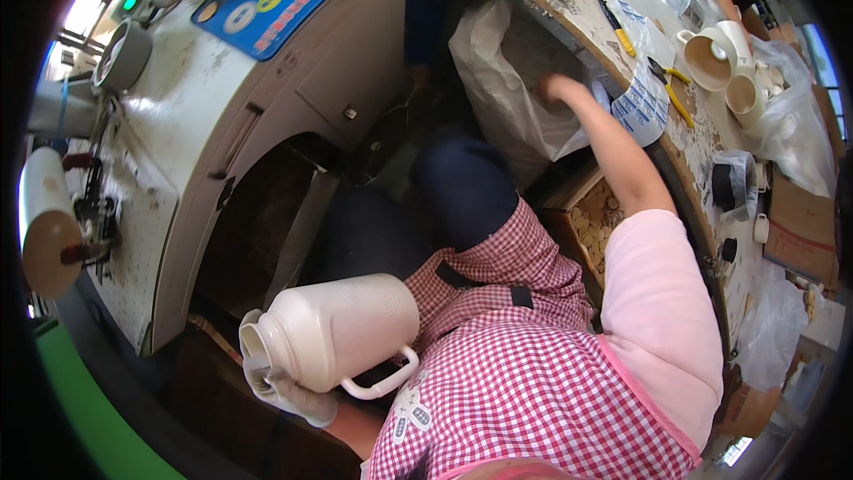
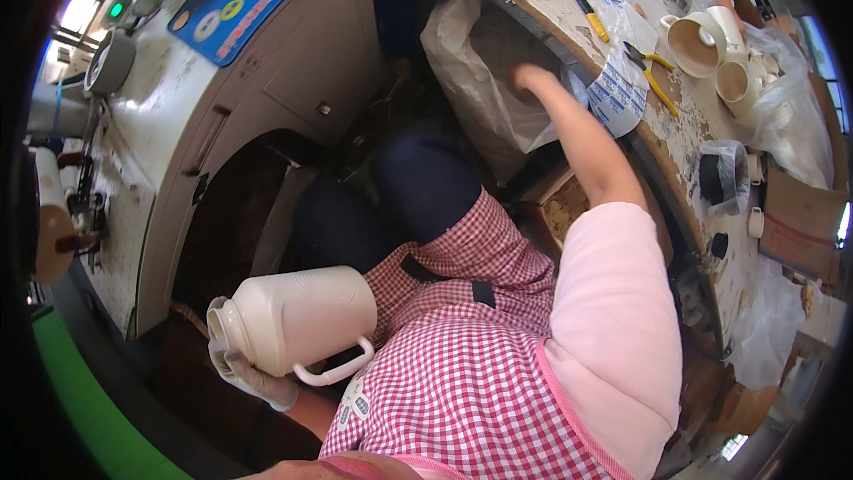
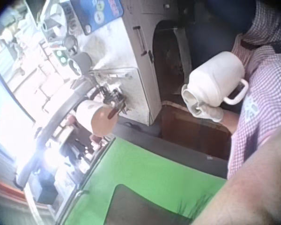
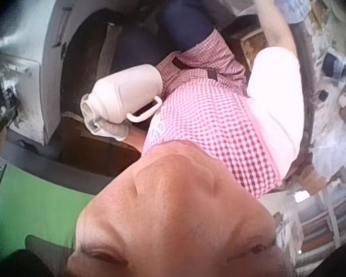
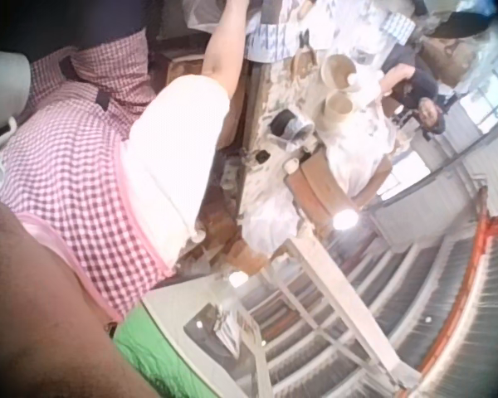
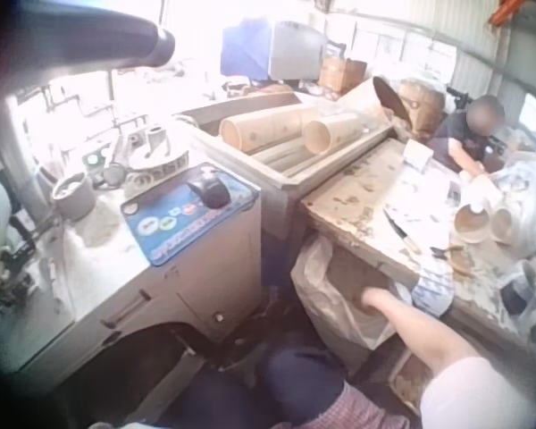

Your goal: The person repeatedly handles a white ceramic pitcher, using a small tool to smooth the interior and a sanding pad to finish the exterior. The person places the pitcher on a nearby machine, then retrieves it to continue smoothing and sanding.

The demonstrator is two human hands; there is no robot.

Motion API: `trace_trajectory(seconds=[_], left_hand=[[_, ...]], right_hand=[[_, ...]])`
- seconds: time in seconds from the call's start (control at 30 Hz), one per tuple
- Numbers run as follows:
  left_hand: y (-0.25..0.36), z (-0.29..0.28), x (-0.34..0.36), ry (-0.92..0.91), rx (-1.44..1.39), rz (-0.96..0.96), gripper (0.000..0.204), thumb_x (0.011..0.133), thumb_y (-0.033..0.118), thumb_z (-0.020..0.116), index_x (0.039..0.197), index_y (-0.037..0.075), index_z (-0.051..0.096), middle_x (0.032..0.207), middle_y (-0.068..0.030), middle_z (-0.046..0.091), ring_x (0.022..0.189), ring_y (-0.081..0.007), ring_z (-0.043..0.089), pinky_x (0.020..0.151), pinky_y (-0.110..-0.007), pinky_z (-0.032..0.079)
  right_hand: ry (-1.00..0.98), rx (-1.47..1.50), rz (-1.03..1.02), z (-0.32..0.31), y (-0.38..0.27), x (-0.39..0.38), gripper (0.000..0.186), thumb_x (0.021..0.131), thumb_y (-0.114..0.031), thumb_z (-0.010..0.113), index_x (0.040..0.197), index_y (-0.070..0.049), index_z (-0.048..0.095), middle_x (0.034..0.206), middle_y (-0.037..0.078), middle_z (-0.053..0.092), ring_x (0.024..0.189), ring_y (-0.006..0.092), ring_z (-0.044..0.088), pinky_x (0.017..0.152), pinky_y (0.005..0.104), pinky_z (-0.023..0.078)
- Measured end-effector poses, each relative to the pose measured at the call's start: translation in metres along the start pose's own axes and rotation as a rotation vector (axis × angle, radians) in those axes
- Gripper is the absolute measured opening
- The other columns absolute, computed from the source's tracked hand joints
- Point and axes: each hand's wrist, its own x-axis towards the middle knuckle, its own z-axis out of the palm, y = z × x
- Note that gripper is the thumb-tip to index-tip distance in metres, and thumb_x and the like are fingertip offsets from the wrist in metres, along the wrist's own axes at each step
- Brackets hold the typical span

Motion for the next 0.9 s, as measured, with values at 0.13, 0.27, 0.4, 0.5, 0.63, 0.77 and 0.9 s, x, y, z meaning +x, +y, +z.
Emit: trace_trajectory(seconds=[0.13, 0.27, 0.4, 0.5, 0.63, 0.77, 0.9], left_hand=[[0.016, 0.027, 0.012, 0.086, 0.147, -0.055, 0.079, 0.091, 0.057, 0.067, 0.133, -0.009, 0.057, 0.139, -0.0248, 0.059, 0.123, -0.0335, 0.063, 0.102, -0.046, 0.055], [0.025, 0.049, 0.016, 0.115, 0.213, -0.057, 0.078, 0.090, 0.061, 0.068, 0.128, -0.007, 0.060, 0.137, -0.0232, 0.060, 0.121, -0.0307, 0.065, 0.101, -0.044, 0.056], [0.025, 0.057, 0.017, 0.098, 0.180, -0.048, 0.078, 0.087, 0.061, 0.073, 0.127, -0.005, 0.061, 0.136, -0.0218, 0.061, 0.119, -0.0267, 0.066, 0.098, -0.043, 0.059], [0.025, 0.058, 0.016, 0.104, 0.126, -0.064, 0.073, 0.086, 0.057, 0.077, 0.122, -0.005, 0.064, 0.136, -0.0221, 0.062, 0.119, -0.0275, 0.066, 0.099, -0.043, 0.059], [0.025, 0.056, 0.014, 0.079, 0.065, -0.017, 0.060, 0.084, 0.052, 0.082, 0.107, -0.001, 0.066, 0.137, -0.0256, 0.060, 0.121, -0.0317, 0.064, 0.101, -0.045, 0.055], [0.028, 0.050, 0.010, -0.072, 0.025, 0.043, 0.052, 0.082, 0.049, 0.084, 0.091, 0.004, 0.058, 0.143, -0.0309, 0.055, 0.128, -0.0367, 0.058, 0.110, -0.049, 0.045], [0.044, 0.036, -0.002, -0.213, 0.186, 0.157, 0.056, 0.086, 0.046, 0.078, 0.113, 0.001, 0.060, 0.142, -0.0334, 0.055, 0.132, -0.0393, 0.055, 0.112, -0.049, 0.041]], right_hand=[[0.364, 0.359, 0.205, 0.095, 0.013, 0.039, 0.029, 0.089, -0.019, 0.060, 0.110, -0.004, 0.074, 0.116, 0.026, 0.072, 0.108, 0.0385, 0.071, 0.088, 0.0485, 0.056], [0.335, 0.366, 0.324, 0.126, 0.005, 0.063, 0.035, 0.095, -0.025, 0.055, 0.122, -0.011, 0.071, 0.121, 0.020, 0.072, 0.111, 0.0360, 0.071, 0.092, 0.0531, 0.055], [0.331, 0.430, 0.398, 0.125, 0.005, 0.074, 0.035, 0.095, -0.027, 0.056, 0.123, -0.012, 0.072, 0.120, 0.018, 0.074, 0.109, 0.0350, 0.072, 0.091, 0.0500, 0.056], [0.385, 0.626, 0.291, 0.120, 0.014, 0.070, 0.036, 0.096, -0.036, 0.062, 0.115, -0.009, 0.075, 0.113, 0.017, 0.075, 0.107, 0.0311, 0.072, 0.091, 0.0450, 0.055], [0.389, 1.177, 0.145, 0.116, 0.029, 0.055, 0.044, 0.093, -0.046, 0.072, 0.104, -0.004, 0.078, 0.100, 0.014, 0.077, 0.095, 0.0202, 0.070, 0.085, 0.0381, 0.053], [0.639, 1.010, 0.235, 0.105, 0.022, 0.028, 0.045, 0.091, -0.046, 0.076, 0.101, -0.002, 0.078, 0.089, 0.013, 0.077, 0.082, 0.0187, 0.069, 0.077, 0.0353, 0.052], [1.049, 0.906, 0.207, 0.052, -0.025, -0.042, 0.040, 0.090, -0.033, 0.078, 0.116, -0.003, 0.072, 0.109, 0.024, 0.073, 0.105, 0.0372, 0.070, 0.088, 0.0434, 0.056]])
